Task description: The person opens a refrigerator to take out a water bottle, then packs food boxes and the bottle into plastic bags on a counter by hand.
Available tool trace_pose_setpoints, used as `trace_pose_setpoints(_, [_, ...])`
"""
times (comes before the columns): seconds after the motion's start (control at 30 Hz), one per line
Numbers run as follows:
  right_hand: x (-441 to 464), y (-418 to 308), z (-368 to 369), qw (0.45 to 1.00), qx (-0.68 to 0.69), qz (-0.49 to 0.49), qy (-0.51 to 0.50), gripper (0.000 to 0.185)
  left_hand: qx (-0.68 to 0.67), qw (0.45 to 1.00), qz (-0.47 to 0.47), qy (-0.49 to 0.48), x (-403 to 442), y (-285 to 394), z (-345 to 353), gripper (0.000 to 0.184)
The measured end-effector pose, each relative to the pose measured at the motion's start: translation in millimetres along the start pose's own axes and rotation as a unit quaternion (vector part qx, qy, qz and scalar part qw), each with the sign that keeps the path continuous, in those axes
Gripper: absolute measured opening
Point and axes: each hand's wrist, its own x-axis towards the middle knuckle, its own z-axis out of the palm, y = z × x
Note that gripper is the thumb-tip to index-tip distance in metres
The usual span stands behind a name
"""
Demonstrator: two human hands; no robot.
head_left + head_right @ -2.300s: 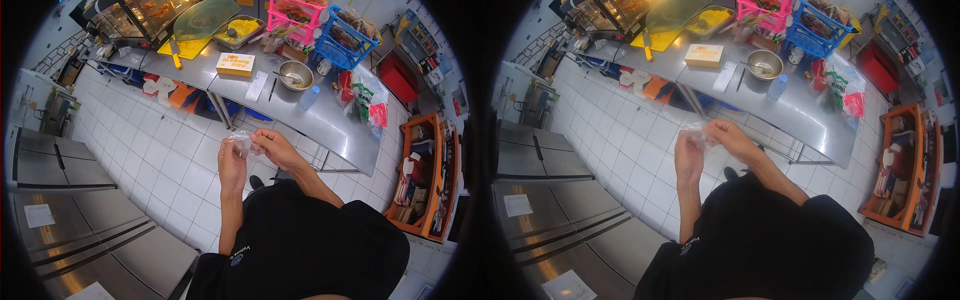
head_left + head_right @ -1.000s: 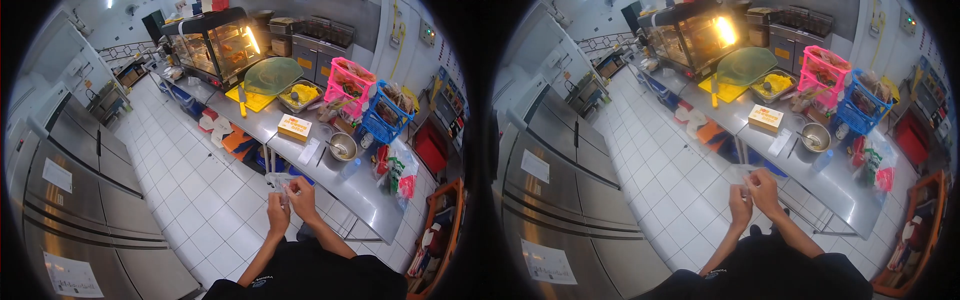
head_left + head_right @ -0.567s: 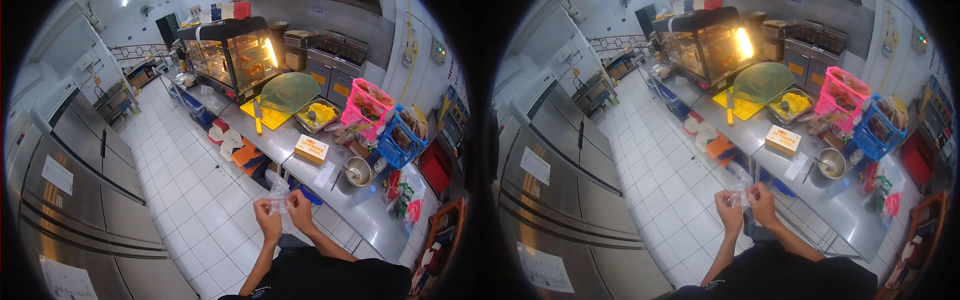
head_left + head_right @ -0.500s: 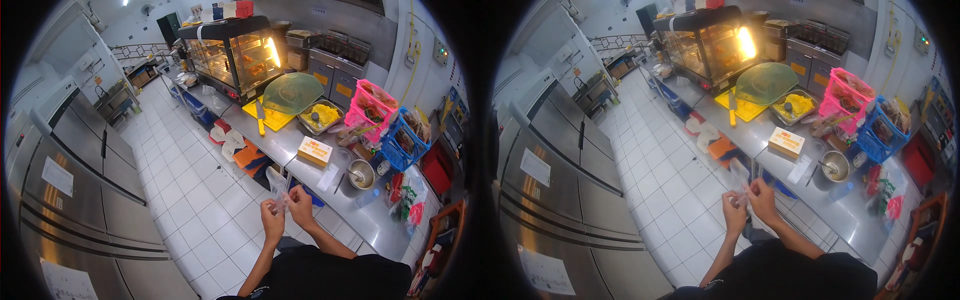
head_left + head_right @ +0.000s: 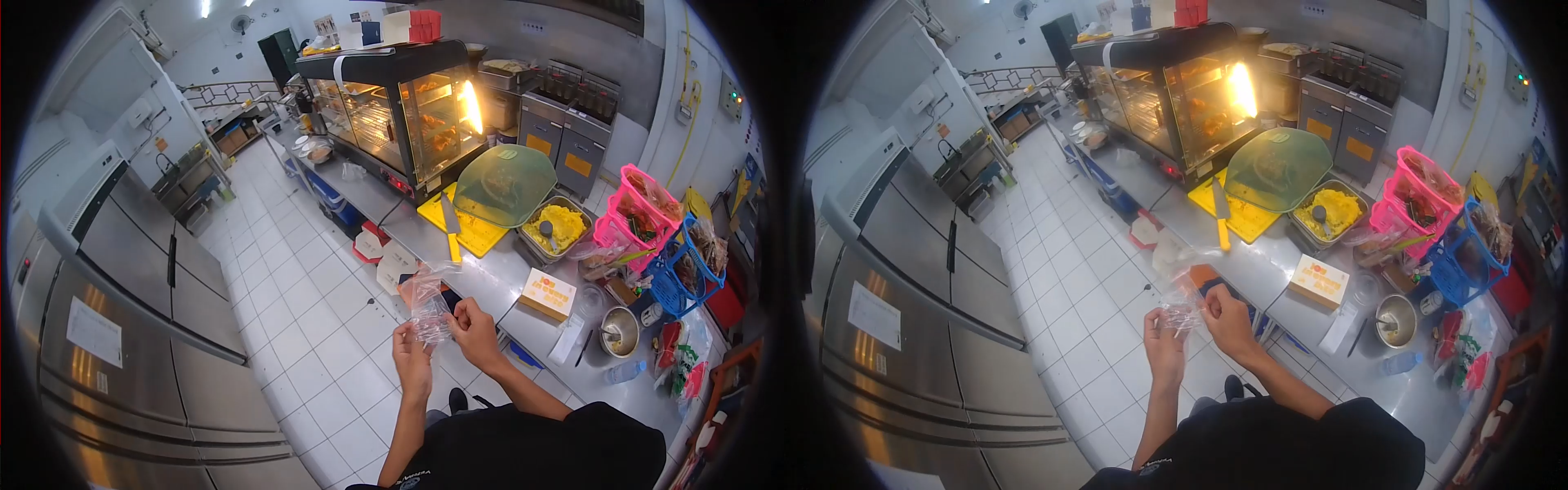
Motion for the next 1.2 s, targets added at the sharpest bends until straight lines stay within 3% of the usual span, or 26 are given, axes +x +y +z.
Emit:
trace_pose_setpoints(0.03, [3.0,1.0,2.3,0.999,-0.030,0.027,-0.018,0.021,-0.009,1.000,-0.011,0.005,7.1,-1.3,8.4,0.006])
trace_pose_setpoints(0.17, [21.9,3.1,10.8,0.998,-0.042,-0.007,0.046,0.020,0.232,0.959,0.151,-0.052,49.9,-15.7,1.2,0.007])
trace_pose_setpoints(0.23, [31.3,-5.2,11.5,0.994,-0.024,-0.071,0.082,0.018,0.379,0.878,0.277,-0.090,64.7,1.1,7.7,0.010])
trace_pose_setpoints(0.27, [38.5,-5.3,14.2,0.995,0.007,-0.046,0.089,0.017,0.446,0.824,0.334,-0.107,68.7,10.4,14.7,0.012])
trace_pose_setpoints(0.33, [52.4,-8.2,21.9,0.992,0.073,0.006,0.106,0.015,0.429,0.831,0.316,-0.164,77.3,23.3,27.5,0.012])
trace_pose_setpoints(0.4, [67.6,-11.4,29.3,0.981,0.099,-0.001,0.167,0.017,0.399,0.841,0.281,-0.234,94.9,33.2,36.5,0.012])
trace_pose_setpoints(0.43, [71.9,-11.9,32.6,0.979,0.103,0.001,0.178,0.017,0.371,0.868,0.202,-0.260,103.0,38.2,34.8,0.011])
trace_pose_setpoints(0.47, [74.4,-11.8,35.6,0.976,0.106,0.006,0.188,0.018,0.391,0.862,0.211,-0.243,113.0,46.3,33.4,0.011])
trace_pose_setpoints(0.5, [75.8,-30.1,24.2,0.991,0.000,0.076,0.110,0.028,0.411,0.856,0.218,-0.225,124.8,56.6,32.6,0.011])
trace_pose_setpoints(0.6, [77.4,-49.6,21.6,0.962,-0.269,-0.019,0.041,0.049,0.476,0.800,0.293,-0.218,157.1,66.1,26.7,0.013])
trace_pose_setpoints(0.63, [78.1,-63.4,18.6,0.966,-0.258,-0.016,-0.015,0.068,0.490,0.776,0.318,-0.238,163.4,64.3,26.8,0.013])
trace_pose_setpoints(0.73, [85.0,-100.0,21.6,0.977,-0.176,-0.097,-0.068,0.066,0.517,0.726,0.342,-0.300,175.1,72.3,31.5,0.014])
trace_pose_setpoints(0.77, [90.4,-93.7,24.0,0.978,-0.192,-0.059,-0.061,0.061,0.522,0.711,0.344,-0.321,179.6,77.5,35.8,0.016])
trace_pose_setpoints(0.93, [112.8,-63.1,42.9,0.964,-0.229,0.125,-0.056,0.033,0.465,0.704,0.377,-0.383,195.0,84.2,43.9,0.026])
trace_pose_setpoints(0.97, [112.1,-56.5,51.2,0.976,-0.210,0.065,0.006,0.021,0.457,0.699,0.383,-0.394,196.9,82.1,41.9,0.027])
trace_pose_setpoints(1.07, [123.0,-35.3,54.7,0.977,-0.184,0.096,0.042,0.020,0.439,0.722,0.461,-0.273,203.4,70.6,37.3,0.026])
trace_pose_setpoints(1.17, [124.0,-39.7,57.3,0.990,-0.048,0.079,0.103,0.018,0.431,0.822,0.347,-0.134,203.9,63.7,31.6,0.026])
trace_pose_setpoints(1.2, [125.4,-38.6,58.9,0.990,-0.070,0.056,0.108,0.017,0.396,0.872,0.243,-0.154,207.4,57.5,25.7,0.025])
